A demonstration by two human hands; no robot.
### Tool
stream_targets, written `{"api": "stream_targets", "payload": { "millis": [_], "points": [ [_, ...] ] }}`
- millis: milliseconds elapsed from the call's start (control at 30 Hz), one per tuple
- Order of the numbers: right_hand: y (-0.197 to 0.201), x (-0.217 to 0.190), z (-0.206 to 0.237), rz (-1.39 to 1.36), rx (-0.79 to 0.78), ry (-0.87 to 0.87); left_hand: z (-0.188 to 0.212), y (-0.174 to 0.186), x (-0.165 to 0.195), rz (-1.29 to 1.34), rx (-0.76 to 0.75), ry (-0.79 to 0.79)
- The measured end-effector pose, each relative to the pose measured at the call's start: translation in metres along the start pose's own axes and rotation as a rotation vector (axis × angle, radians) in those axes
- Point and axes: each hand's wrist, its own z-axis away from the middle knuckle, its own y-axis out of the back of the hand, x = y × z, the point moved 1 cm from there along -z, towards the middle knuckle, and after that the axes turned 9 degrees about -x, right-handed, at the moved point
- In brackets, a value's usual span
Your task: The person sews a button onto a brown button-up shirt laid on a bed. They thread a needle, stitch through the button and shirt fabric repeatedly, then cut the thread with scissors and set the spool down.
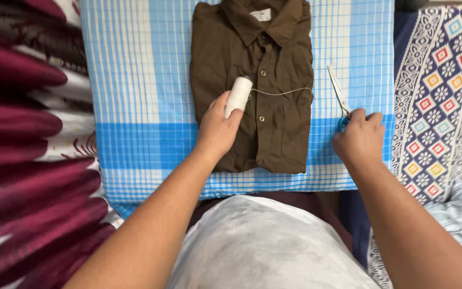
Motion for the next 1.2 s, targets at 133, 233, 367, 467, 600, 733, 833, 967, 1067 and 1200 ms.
{"api": "stream_targets", "payload": {
  "millis": [133, 233, 367, 467, 600, 733, 833, 967, 1067, 1200],
  "points": [
    [0.002, -0.003, -0.005, 0.041, 0.059, 0.043, -0.006, 0.0, 0.0, 0.083, -0.014, 0.074],
    [0.014, -0.013, -0.014, 0.004, -0.065, 0.01, -0.007, -0.004, 0.01, 0.28, -0.047, 0.115],
    [0.031, -0.042, -0.016, -0.663, -0.276, -0.186, -0.011, -0.007, 0.023, 0.693, -0.1, 0.209],
    [0.054, -0.062, -0.014, -1.268, -0.397, -0.066, -0.013, -0.006, 0.027, 0.963, -0.128, 0.194],
    [0.087, -0.073, -0.008, -1.643, -0.598, 0.186, -0.015, -0.006, 0.024, 1.045, -0.118, 0.251],
    [0.098, -0.08, 0.004, -1.757, -0.696, 0.342, -0.015, -0.007, 0.016, 1.109, -0.124, 0.253],
    [0.093, -0.08, 0.012, -1.797, -0.79, 0.333, -0.018, -0.007, 0.008, 1.133, -0.15, 0.243],
    [0.081, -0.077, 0.022, -1.884, -0.804, 0.337, -0.021, -0.005, -0.001, 1.244, -0.188, 0.214],
    [0.07, -0.077, 0.026, -1.768, -0.817, 0.271, -0.02, -0.003, -0.005, 1.267, -0.211, 0.212],
    [0.047, -0.086, 0.028, -1.542, -0.977, 0.284, -0.017, -0.001, -0.007, 1.247, -0.224, 0.214]
  ]
}}
